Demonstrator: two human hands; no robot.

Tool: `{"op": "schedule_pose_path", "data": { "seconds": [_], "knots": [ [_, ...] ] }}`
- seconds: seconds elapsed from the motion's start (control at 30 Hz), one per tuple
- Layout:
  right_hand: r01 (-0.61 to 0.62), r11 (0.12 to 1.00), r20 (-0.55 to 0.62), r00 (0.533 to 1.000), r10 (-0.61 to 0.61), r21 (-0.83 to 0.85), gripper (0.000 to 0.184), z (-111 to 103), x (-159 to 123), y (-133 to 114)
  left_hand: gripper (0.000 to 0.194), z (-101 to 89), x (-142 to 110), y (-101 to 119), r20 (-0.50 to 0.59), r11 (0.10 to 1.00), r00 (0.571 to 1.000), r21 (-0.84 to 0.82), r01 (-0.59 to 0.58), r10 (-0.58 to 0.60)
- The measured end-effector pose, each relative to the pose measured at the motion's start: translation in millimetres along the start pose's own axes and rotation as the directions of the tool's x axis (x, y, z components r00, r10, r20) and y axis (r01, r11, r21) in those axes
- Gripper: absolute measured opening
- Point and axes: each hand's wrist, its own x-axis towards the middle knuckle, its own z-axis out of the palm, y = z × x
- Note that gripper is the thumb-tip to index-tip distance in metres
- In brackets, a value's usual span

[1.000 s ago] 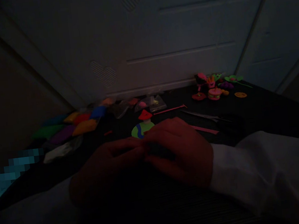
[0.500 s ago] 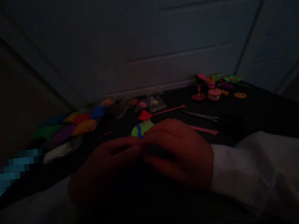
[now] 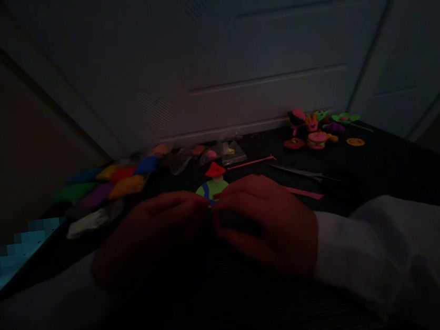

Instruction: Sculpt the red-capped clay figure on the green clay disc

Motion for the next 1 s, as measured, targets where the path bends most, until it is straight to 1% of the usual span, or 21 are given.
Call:
{"op": "schedule_pose_path", "data": {
  "seconds": [0.07, 0.1, 0.13, 0.17, 0.2, 0.23, 0.27, 0.3, 0.33, 0.4, 0.43, 0.47, 0.5, 0.57, 0.63, 0.77, 0.83, 0.9, 1.0],
  "knots": [
    [-0.053, 0.999, 0.042, 0.998, 0.054, -0.004, 0.025, -1.3, -1.2, 2.0, 0.023, -13.8, 4.1, 10.9, -0.118, 0.995, 0.988, 0.025, -0.096, 0.099],
    [-0.088, 0.996, 0.070, 0.994, 0.088, -0.011, 0.023, -1.5, -1.7, 3.1, 0.021, -23.3, 6.5, 18.0, -0.196, 0.985, 0.966, 0.069, -0.157, 0.168],
    [-0.118, 0.993, 0.104, 0.987, 0.120, -0.023, 0.021, -1.4, -2.2, 4.1, 0.019, -34.4, 9.0, 25.6, -0.263, 0.979, 0.946, 0.116, -0.165, 0.191],
    [-0.145, 0.989, 0.142, 0.979, 0.149, -0.039, 0.019, -0.9, -2.5, 5.1, 0.020, -47.0, 11.2, 33.0, -0.307, 0.973, 0.927, 0.138, -0.183, 0.218],
    [-0.164, 0.985, 0.181, 0.969, 0.171, -0.054, 0.018, -0.2, -2.7, 6.1, 0.022, -60.8, 13.2, 39.8, -0.332, 0.964, 0.912, 0.195, -0.182, 0.240],
    [-0.179, 0.982, 0.215, 0.958, 0.188, -0.063, 0.017, 0.6, -2.8, 7.2, 0.026, -75.4, 14.7, 45.4, -0.367, 0.903, 0.882, 0.410, -0.131, 0.295],
    [-0.190, 0.980, 0.243, 0.949, 0.200, -0.064, 0.016, 1.5, -3.0, 8.4, 0.033, -90.5, 15.9, 49.6, -0.389, 0.753, 0.844, 0.657, -0.027, 0.370],
    [-0.196, 0.979, 0.262, 0.943, 0.205, -0.060, 0.015, 2.2, -3.4, 9.8, 0.039, -105.6, 16.7, 52.2, -0.384, 0.530, 0.817, 0.840, 0.116, 0.429],
    [-0.194, 0.980, 0.283, 0.938, 0.200, -0.050, 0.015, 2.9, -4.0, 11.5, 0.040, -120.6, 17.2, 53.2, -0.403, 0.442, 0.808, 0.874, 0.202, 0.429],
    [-0.169, 0.984, 0.307, 0.935, 0.176, -0.050, 0.018, 4.1, -6.0, 16.2, 0.044, -149.4, 17.7, 51.5, -0.412, 0.331, 0.830, 0.896, 0.295, 0.376],
    [-0.133, 0.990, 0.332, 0.932, 0.143, -0.051, 0.021, 4.8, -7.4, 18.9, 0.044, -162.7, 17.8, 49.3, -0.428, 0.263, 0.843, 0.898, 0.353, 0.326],
    [-0.117, 0.991, 0.318, 0.939, 0.133, -0.070, 0.025, 5.5, -8.9, 21.6, 0.042, -175.0, 17.8, 46.7, -0.441, 0.207, 0.856, 0.895, 0.396, 0.270],
    [-0.094, 0.992, 0.302, 0.946, 0.116, -0.088, 0.027, 6.2, -10.5, 24.1, 0.040, -185.8, 17.6, 43.7, -0.451, 0.175, 0.862, 0.891, 0.419, 0.232],
    [-0.060, 0.991, 0.275, 0.957, 0.091, -0.120, 0.029, 7.5, -13.5, 27.4, 0.044, -202.3, 17.4, 37.1, -0.476, 0.131, 0.865, 0.879, 0.459, 0.159],
    [-0.050, 0.990, 0.269, 0.959, 0.084, -0.133, 0.030, 8.2, -15.5, 28.0, 0.048, -211.0, 17.8, 29.7, -0.480, 0.108, 0.871, 0.876, 0.470, 0.104],
    [-0.110, 0.984, 0.259, 0.955, 0.144, -0.138, 0.030, 8.0, -15.8, 25.6, 0.048, -211.8, 23.1, 14.1, -0.443, 0.080, 0.895, 0.895, 0.440, 0.039],
    [-0.132, 0.983, 0.256, 0.953, 0.161, -0.128, 0.029, 7.5, -14.6, 25.1, 0.048, -210.7, 26.2, 9.6, -0.414, 0.073, 0.910, 0.908, 0.411, 0.023],
    [-0.139, 0.984, 0.247, 0.956, 0.162, -0.109, 0.028, 7.0, -13.3, 25.3, 0.043, -213.1, 27.7, 9.9, -0.392, 0.076, 0.920, 0.918, 0.389, 0.025],
    [-0.160, 0.984, 0.219, 0.960, 0.175, -0.083, 0.028, 7.0, -12.3, 25.1, 0.036, -223.8, 26.4, 15.2, -0.388, 0.092, 0.917, 0.920, 0.380, 0.093]
  ]
}}
